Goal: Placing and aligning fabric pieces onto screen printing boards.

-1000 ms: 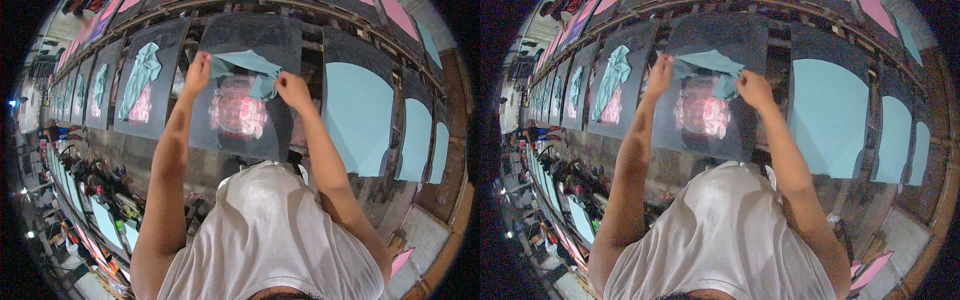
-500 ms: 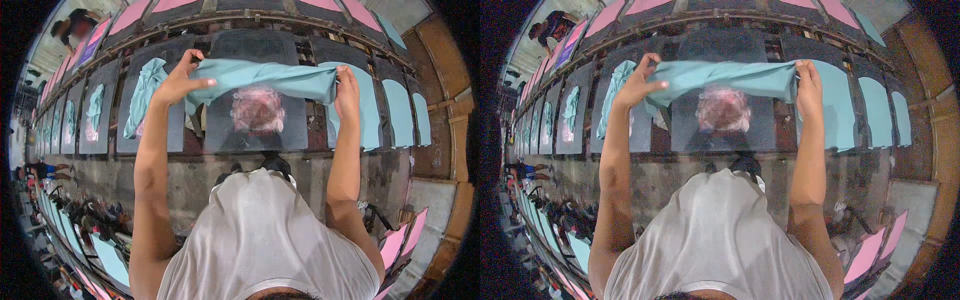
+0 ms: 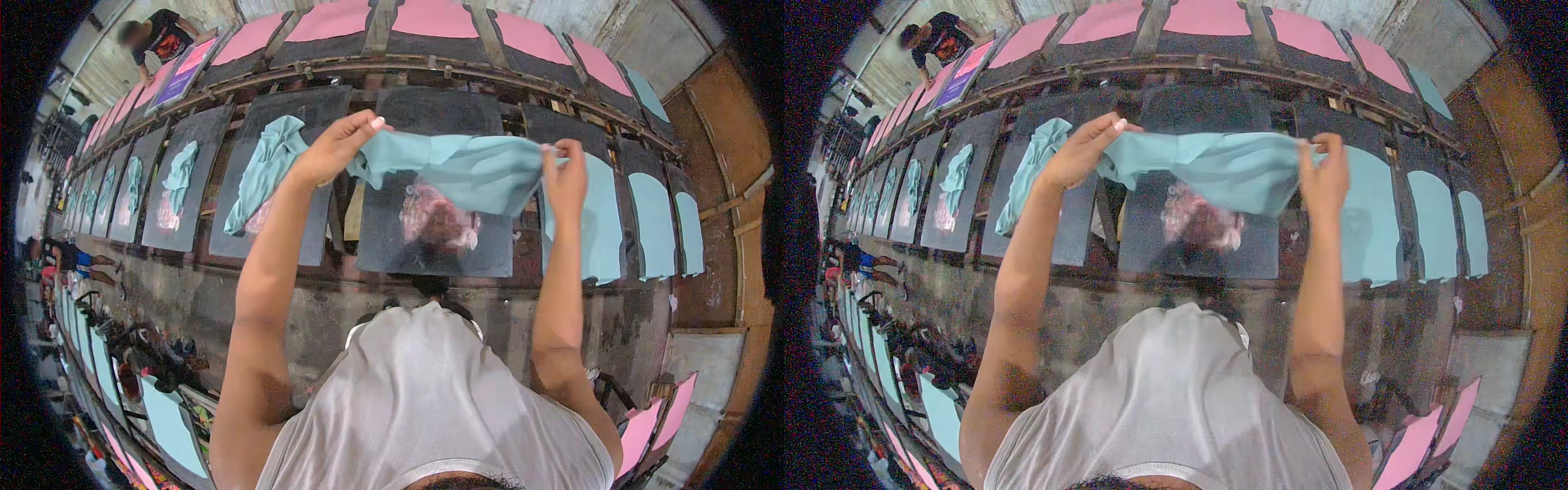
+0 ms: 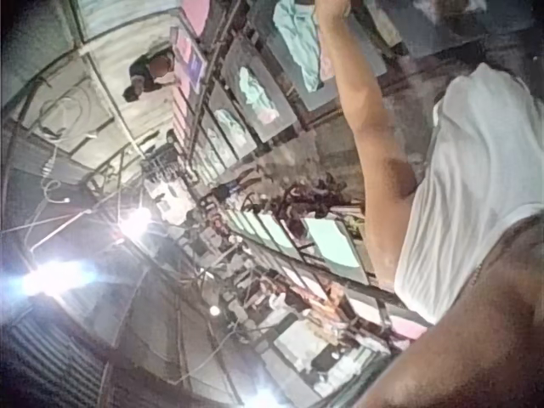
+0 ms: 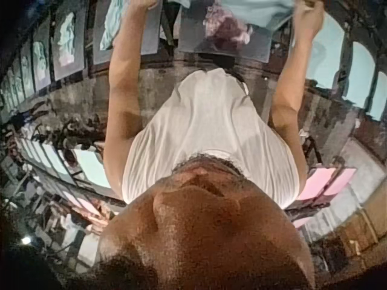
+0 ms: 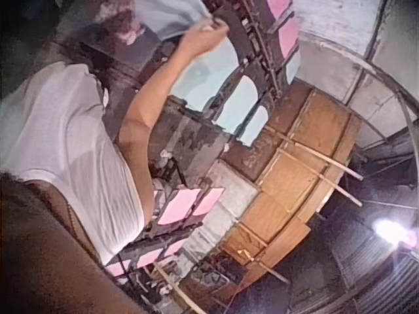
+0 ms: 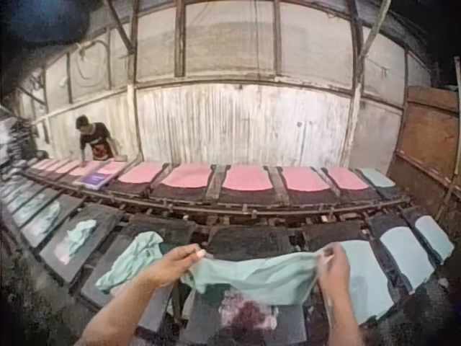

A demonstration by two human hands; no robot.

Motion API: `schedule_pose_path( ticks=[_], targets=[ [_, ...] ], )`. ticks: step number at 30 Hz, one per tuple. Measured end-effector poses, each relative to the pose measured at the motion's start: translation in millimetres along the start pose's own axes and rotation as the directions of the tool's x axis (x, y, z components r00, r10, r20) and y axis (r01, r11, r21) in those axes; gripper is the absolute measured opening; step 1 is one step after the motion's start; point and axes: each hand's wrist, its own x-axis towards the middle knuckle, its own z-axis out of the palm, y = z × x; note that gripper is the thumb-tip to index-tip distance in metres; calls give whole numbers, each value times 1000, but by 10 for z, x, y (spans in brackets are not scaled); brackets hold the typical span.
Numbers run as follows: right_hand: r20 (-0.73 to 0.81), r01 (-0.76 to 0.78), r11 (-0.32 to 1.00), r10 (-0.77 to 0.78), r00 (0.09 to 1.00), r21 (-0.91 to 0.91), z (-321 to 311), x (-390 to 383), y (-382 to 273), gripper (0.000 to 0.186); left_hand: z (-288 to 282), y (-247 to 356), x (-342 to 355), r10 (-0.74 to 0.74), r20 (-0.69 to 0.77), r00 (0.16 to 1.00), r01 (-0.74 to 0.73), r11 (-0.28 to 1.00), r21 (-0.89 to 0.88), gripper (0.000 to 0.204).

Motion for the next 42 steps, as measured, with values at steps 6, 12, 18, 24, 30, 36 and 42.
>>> schedule_pose_path(
  ticks=[6,12,18,24,30,36,42],
  targets=[
    [843,-685,625,78,532,374,571,-864,-719,28,593,-60,155,102,115,988,-116,986,117,33],
    [841,-718,504,-34,539,480,603,-790,-751,22,689,-88,146,47,217,975,-67,994,88,21],
    [715,-664,387,17,699,640,89,-323,-739,17,546,-5,-84,273,63,960,-272,854,443,34],
    [453,-433,339,22,891,835,-235,-317,-600,7,361,81,-545,166,-265,950,18,816,577,28],
    [676,-733,87,326,661,674,-472,-1499,-172,15,844,-507,-1373,159,-316,935,33,850,525,24],
    [797,-936,-214,595,103,281,-68,-2809,633,29,1348,-1954,-2130,-99,-152,983,166,825,541,22],
    [861,-896,-337,502,87,287,178,-3115,850,23,1518,-3013,-2185,-473,-236,849,455,881,-131,64]
  ],
)
